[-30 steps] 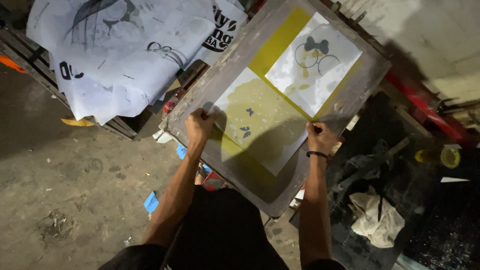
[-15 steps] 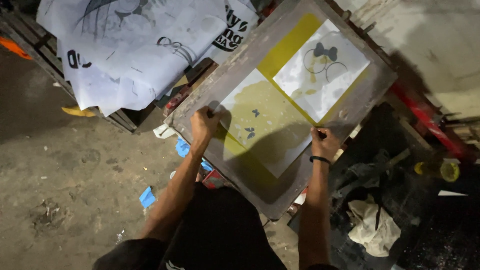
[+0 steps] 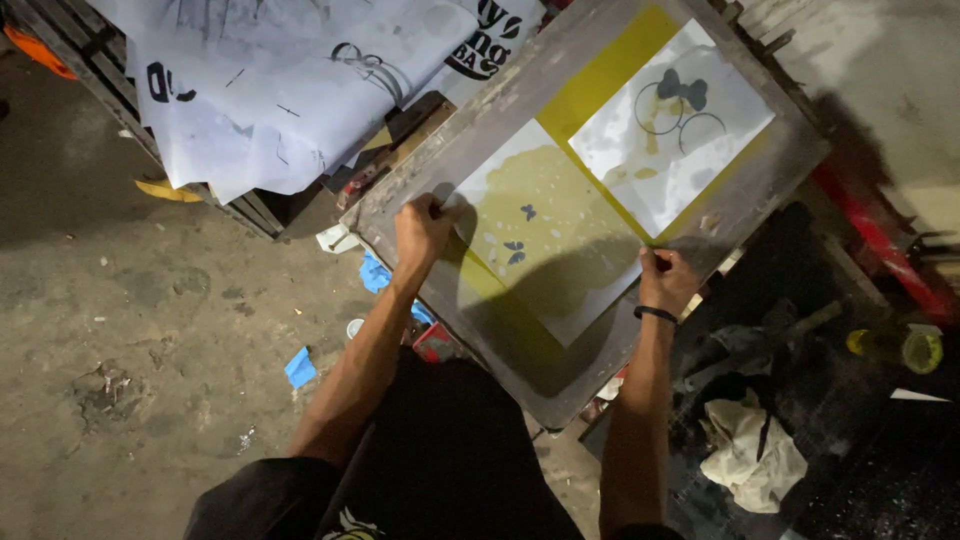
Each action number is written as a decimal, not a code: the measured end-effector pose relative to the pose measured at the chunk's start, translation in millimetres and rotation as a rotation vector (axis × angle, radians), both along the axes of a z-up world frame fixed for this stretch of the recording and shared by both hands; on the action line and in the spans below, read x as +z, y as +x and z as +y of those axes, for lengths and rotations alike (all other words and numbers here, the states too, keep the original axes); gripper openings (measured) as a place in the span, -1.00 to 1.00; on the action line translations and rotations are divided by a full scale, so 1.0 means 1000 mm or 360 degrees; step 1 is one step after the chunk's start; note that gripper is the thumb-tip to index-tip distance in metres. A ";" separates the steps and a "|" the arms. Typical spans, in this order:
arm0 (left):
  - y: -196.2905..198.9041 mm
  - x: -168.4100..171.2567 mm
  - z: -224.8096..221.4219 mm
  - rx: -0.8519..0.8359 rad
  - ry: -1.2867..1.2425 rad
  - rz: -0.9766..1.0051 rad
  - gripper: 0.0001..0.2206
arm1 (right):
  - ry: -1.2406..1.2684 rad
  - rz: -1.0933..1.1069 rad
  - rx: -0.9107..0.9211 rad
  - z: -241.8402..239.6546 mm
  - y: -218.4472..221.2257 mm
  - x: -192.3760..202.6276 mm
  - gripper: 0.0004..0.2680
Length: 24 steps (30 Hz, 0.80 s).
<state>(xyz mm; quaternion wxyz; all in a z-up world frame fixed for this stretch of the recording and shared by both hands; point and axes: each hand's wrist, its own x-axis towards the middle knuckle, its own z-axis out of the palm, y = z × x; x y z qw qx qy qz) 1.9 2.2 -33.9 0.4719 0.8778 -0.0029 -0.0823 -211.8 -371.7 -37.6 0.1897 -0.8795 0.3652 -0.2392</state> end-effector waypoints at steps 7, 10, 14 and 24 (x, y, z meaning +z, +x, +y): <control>-0.001 0.002 0.001 -0.0010 -0.0025 -0.0030 -0.71 | 0.0010 -0.0038 0.0026 -0.005 -0.002 -0.006 -0.80; -0.001 0.001 0.002 -0.0026 -0.0067 -0.0014 -0.67 | -0.0079 -0.0028 0.0032 -0.007 -0.002 -0.010 -0.77; -0.001 0.001 0.002 -0.0043 -0.0024 -0.0020 -0.71 | -0.0019 0.0065 0.0040 -0.006 -0.001 -0.009 -0.77; 0.004 -0.019 0.002 -0.0049 0.0018 0.0042 -0.72 | 0.0143 0.0037 0.0019 0.012 0.003 0.026 -0.65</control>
